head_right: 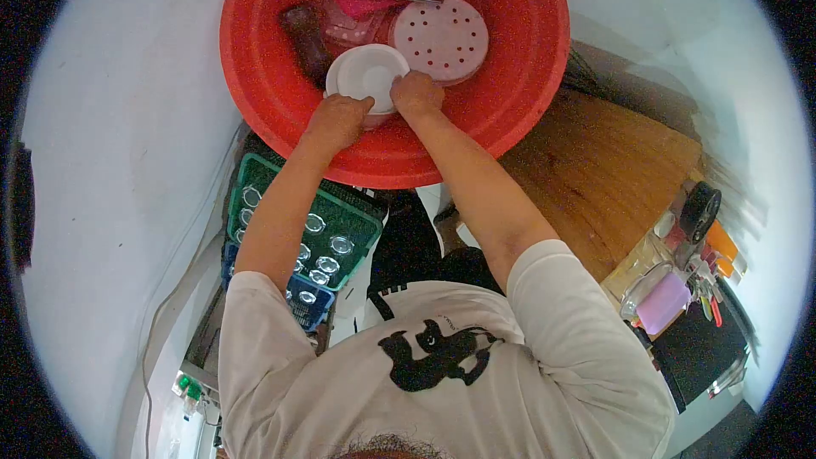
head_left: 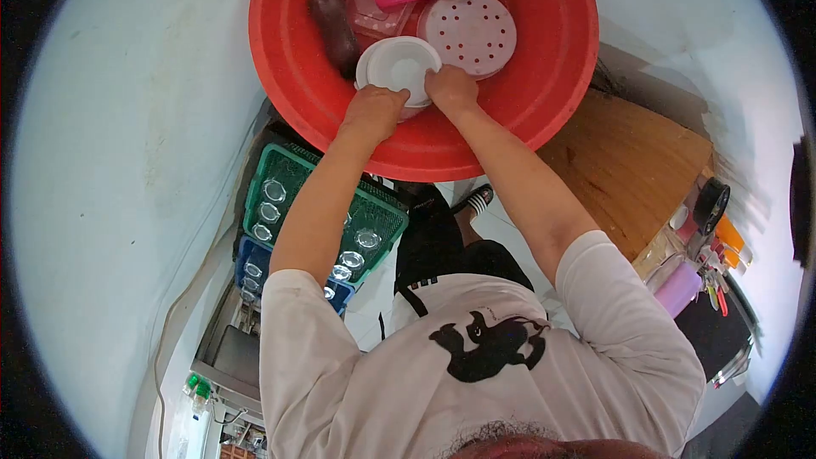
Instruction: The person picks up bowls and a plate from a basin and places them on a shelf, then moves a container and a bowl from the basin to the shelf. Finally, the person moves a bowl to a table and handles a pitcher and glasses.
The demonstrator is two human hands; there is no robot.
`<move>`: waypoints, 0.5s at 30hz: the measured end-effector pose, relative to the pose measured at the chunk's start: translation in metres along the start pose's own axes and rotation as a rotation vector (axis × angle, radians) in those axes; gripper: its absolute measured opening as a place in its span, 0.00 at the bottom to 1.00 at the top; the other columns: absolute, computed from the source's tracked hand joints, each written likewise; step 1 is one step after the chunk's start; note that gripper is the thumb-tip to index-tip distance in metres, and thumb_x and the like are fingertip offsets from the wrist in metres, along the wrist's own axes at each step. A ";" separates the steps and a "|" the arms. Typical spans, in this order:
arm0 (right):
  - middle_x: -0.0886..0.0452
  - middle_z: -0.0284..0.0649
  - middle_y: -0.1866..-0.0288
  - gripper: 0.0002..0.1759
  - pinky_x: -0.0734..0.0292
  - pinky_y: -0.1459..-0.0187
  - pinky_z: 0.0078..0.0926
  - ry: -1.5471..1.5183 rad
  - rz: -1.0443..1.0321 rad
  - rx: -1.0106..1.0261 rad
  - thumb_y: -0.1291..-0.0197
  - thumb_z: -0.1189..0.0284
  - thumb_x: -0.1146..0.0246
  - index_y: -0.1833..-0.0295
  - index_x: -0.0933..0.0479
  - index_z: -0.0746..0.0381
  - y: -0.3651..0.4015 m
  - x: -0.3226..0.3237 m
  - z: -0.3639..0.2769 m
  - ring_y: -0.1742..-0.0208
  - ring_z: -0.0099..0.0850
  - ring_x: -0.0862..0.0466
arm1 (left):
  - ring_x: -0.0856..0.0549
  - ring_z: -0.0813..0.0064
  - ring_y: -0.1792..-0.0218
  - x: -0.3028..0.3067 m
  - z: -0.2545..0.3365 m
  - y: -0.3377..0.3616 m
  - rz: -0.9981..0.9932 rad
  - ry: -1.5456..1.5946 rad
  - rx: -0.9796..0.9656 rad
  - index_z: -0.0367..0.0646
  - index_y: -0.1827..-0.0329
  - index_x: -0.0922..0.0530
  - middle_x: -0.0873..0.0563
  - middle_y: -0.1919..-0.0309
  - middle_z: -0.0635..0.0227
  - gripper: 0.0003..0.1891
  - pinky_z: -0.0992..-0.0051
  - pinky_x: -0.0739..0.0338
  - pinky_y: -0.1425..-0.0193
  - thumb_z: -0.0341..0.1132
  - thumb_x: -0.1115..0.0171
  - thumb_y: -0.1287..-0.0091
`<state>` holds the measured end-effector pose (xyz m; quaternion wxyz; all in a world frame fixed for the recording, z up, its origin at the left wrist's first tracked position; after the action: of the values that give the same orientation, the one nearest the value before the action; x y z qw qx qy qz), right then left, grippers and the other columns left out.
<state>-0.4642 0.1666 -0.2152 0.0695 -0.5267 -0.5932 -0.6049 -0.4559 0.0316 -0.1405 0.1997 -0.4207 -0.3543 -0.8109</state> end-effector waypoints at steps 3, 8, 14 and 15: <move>0.19 0.59 0.57 0.26 0.24 0.51 0.43 0.021 0.185 0.141 0.38 0.55 0.47 0.58 0.21 0.70 -0.004 0.024 -0.002 0.54 0.50 0.18 | 0.16 0.54 0.60 -0.004 -0.002 -0.002 -0.050 -0.043 0.026 0.44 0.51 0.22 0.15 0.65 0.53 0.14 0.58 0.23 0.54 0.37 0.39 0.39; 0.19 0.51 0.60 0.31 0.24 0.60 0.38 -0.383 0.085 -0.003 0.37 0.49 0.48 0.56 0.22 0.70 -0.067 0.041 0.069 0.60 0.42 0.18 | 0.16 0.54 0.60 -0.005 -0.001 -0.002 -0.023 -0.040 0.006 0.44 0.52 0.21 0.15 0.65 0.53 0.14 0.57 0.23 0.54 0.39 0.42 0.37; 0.20 0.40 0.63 0.32 0.27 0.72 0.28 -1.041 -0.017 -0.231 0.40 0.45 0.44 0.50 0.25 0.67 -0.012 0.039 0.067 0.68 0.30 0.20 | 0.16 0.54 0.61 -0.003 0.001 -0.001 0.010 -0.031 0.013 0.45 0.52 0.21 0.15 0.66 0.53 0.17 0.58 0.23 0.55 0.47 0.44 0.35; 0.19 0.42 0.60 0.33 0.25 0.68 0.30 -0.764 -0.182 -0.197 0.41 0.46 0.43 0.45 0.26 0.66 -0.001 0.017 0.050 0.64 0.33 0.18 | 0.16 0.54 0.61 -0.004 0.001 0.000 0.007 -0.031 0.014 0.45 0.52 0.21 0.15 0.66 0.53 0.17 0.58 0.23 0.55 0.47 0.44 0.35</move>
<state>-0.4451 0.2157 -0.2165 -0.2608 -0.6631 -0.5598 -0.4230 -0.4531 0.0328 -0.1433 0.2000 -0.4330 -0.3617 -0.8011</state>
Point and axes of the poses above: each hand's wrist, its own y-axis away from the middle knuckle, its own x-axis out of the back of the hand, z = x × y, the point moved 9 cm from there along -y, towards the middle knuckle
